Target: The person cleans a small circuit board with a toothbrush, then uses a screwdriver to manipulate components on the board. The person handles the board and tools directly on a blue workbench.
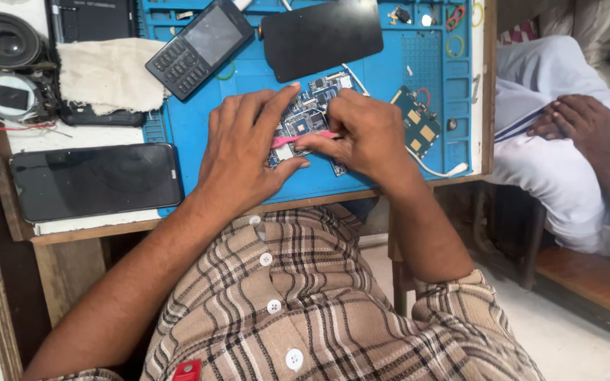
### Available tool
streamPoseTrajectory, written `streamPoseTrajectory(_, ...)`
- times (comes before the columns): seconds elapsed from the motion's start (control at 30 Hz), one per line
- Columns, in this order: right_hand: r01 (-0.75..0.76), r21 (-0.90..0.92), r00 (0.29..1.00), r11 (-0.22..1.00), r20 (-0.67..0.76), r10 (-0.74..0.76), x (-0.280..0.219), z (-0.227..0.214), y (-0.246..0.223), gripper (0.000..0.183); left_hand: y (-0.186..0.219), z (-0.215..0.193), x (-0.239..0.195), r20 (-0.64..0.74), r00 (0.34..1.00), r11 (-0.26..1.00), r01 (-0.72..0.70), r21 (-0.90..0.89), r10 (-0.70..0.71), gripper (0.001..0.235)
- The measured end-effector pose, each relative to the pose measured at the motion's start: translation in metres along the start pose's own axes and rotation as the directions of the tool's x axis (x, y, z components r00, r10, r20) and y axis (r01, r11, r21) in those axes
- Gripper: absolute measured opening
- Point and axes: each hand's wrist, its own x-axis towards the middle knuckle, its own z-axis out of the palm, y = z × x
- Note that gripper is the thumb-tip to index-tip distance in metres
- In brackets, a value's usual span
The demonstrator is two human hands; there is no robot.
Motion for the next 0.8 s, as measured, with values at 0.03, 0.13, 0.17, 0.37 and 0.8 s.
streamPoseTrajectory(0.03, -0.063, 0.001, 0.998, 0.998, -0.005, 0.063, -0.003, -0.002, 0.002, 0.062, 0.0, 0.0, 0.001, 0.003, 1.0, 1.0, 0.002, 0.002, -0.002, 0.1)
streamPoseTrajectory(0.13, -0.191, -0.01, 0.982, 0.982, -0.018, 0.19, -0.007, -0.014, 0.015, 0.064, -0.002, 0.002, -0.002, 0.0, 1.0, 1.0, 0.011, 0.0, -0.011, 0.101)
streamPoseTrajectory(0.17, -0.204, -0.022, 0.979, 0.979, -0.032, 0.203, -0.008, -0.014, 0.017, 0.064, -0.003, 0.003, -0.003, 0.001, 1.0, 1.0, 0.007, -0.003, -0.007, 0.101)
streamPoseTrajectory(0.37, -0.03, 0.004, 0.999, 1.0, 0.031, 0.03, -0.005, -0.006, 0.007, 0.062, -0.002, 0.005, -0.003, 0.018, 1.0, 1.0, 0.013, 0.005, -0.013, 0.1)
streamPoseTrajectory(0.8, -0.154, 0.059, 0.987, 0.986, 0.059, 0.151, -0.023, -0.008, 0.027, 0.059, -0.004, 0.006, -0.002, 0.017, 1.0, 1.0, -0.003, 0.011, 0.003, 0.097)
